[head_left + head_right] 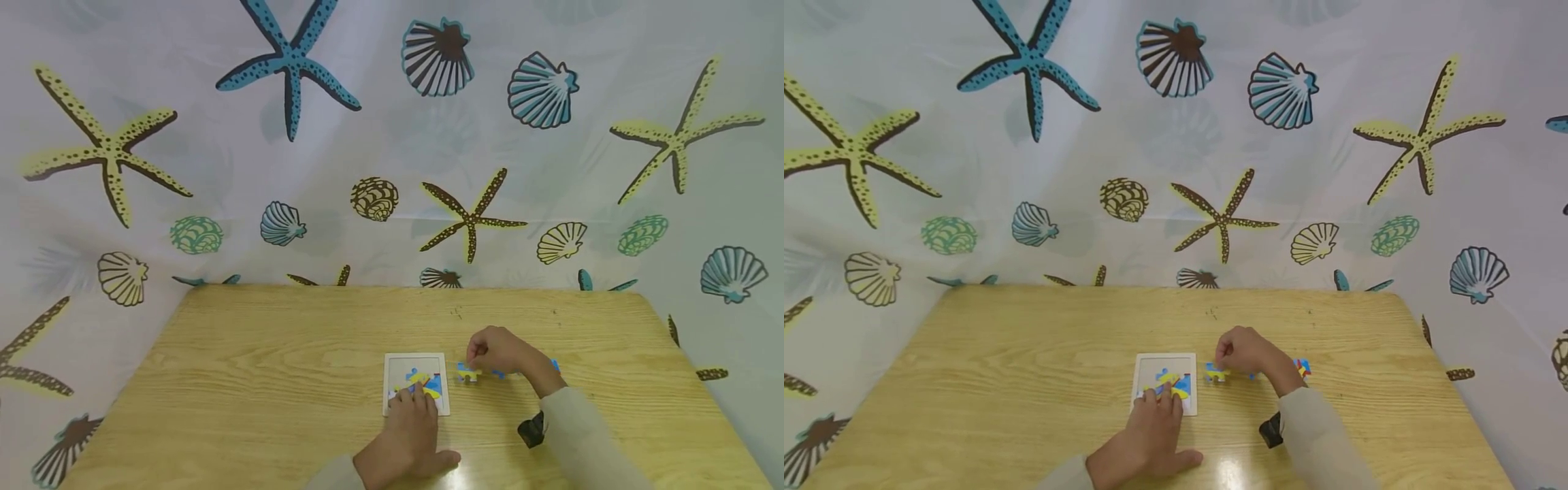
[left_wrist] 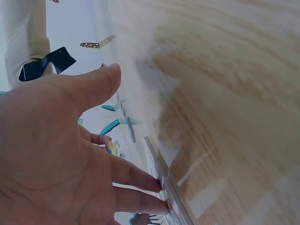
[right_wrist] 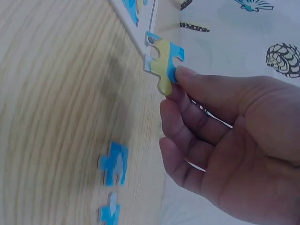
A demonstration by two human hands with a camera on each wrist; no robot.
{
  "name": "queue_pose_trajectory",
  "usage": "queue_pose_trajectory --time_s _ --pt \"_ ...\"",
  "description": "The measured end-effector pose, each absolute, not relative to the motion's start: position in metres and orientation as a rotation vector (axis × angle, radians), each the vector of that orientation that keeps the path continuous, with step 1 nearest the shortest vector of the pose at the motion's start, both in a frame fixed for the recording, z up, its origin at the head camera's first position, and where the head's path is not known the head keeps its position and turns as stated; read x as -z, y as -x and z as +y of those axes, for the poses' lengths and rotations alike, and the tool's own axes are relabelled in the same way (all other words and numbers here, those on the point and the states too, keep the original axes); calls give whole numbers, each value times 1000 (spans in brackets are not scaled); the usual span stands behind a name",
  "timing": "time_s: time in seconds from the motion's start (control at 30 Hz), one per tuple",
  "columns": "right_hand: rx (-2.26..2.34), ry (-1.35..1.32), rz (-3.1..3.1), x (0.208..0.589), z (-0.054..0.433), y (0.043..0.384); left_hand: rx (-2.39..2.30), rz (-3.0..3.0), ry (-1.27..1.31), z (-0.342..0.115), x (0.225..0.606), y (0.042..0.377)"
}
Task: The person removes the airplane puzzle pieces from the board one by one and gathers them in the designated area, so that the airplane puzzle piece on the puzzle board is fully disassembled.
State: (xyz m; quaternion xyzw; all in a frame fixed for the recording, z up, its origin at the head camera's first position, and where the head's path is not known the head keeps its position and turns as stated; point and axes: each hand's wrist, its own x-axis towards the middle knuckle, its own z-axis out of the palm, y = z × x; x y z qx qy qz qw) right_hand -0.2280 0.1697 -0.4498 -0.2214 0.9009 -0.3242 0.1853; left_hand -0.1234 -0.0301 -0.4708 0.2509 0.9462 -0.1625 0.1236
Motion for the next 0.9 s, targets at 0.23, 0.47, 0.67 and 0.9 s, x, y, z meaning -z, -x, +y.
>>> queue_pose_trajectory --time_s 0.23,0.47,0.67,0.9 --pt "887 552 2521 454 190 224 453 2777 -717 -30 471 123" --pt "873 500 2516 458 205 217 440 2788 -718 -29 471 122" --pt "880 474 2504 462 214 214 439 2799 -722 -30 472 121" --pt "874 467 2517 468 222 209 439 2798 -730 -29 473 122"
